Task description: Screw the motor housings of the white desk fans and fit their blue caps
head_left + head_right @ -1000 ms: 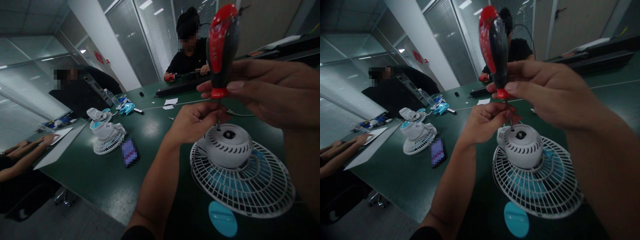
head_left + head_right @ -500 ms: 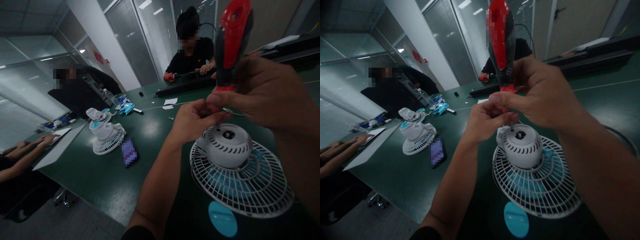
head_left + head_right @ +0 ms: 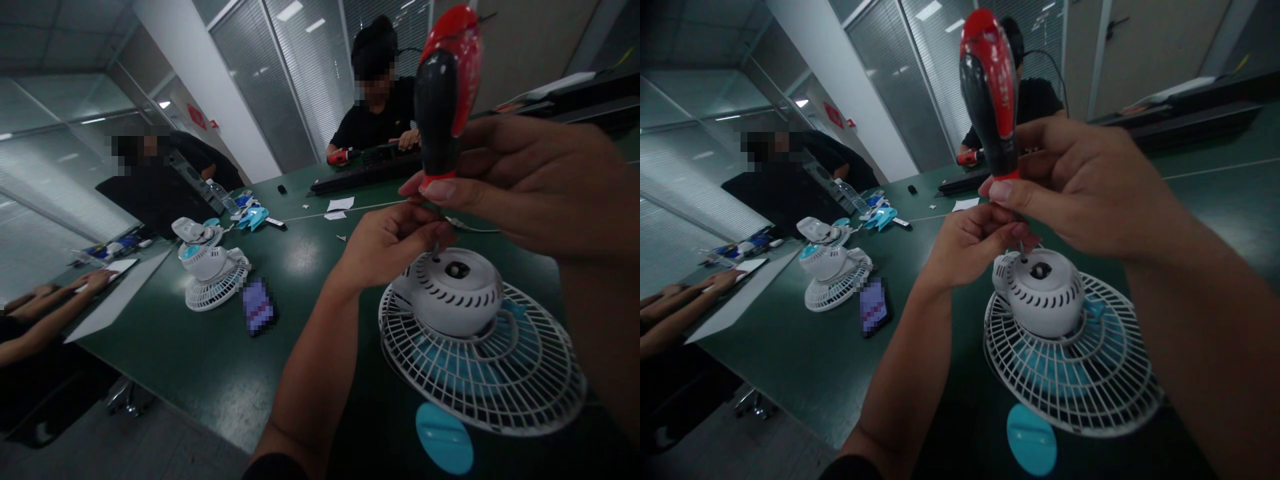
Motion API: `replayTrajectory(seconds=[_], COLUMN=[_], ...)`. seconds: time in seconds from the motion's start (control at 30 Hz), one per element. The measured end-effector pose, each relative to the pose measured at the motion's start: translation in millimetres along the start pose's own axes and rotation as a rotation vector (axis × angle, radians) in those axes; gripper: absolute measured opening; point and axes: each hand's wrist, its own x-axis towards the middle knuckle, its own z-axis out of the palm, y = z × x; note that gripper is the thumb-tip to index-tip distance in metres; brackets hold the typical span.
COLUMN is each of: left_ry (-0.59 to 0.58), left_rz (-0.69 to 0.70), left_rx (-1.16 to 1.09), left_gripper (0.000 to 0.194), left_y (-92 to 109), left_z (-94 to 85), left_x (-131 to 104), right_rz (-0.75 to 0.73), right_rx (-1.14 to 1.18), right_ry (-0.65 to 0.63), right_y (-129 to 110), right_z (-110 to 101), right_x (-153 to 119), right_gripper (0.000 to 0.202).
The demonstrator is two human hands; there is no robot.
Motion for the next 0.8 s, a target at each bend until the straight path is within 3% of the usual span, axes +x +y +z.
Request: replayTrajectory(seconds=[0.23, 0.57, 0.8], left_ry=[0.019, 0.097, 0.039], left_rz=[0.057, 0.091, 0.065], left_rx=[-0.018, -0.024, -0.049], left_gripper=[0.046, 0.039, 0.039], left_y=[-10, -11, -12], left_z=[1.7, 4.5, 2.3], left_x=[4, 3, 1], right_rz=[-0.013, -0.022, 0.005], right_rx=[0.006, 0.033, 0.023], right_ry=[0.032, 0.041, -0.009], right_y=[-7, -11, -7], right_z=[1, 5, -1], right_x=[-1, 0, 0], right_gripper=[0.042, 0.038, 0.041])
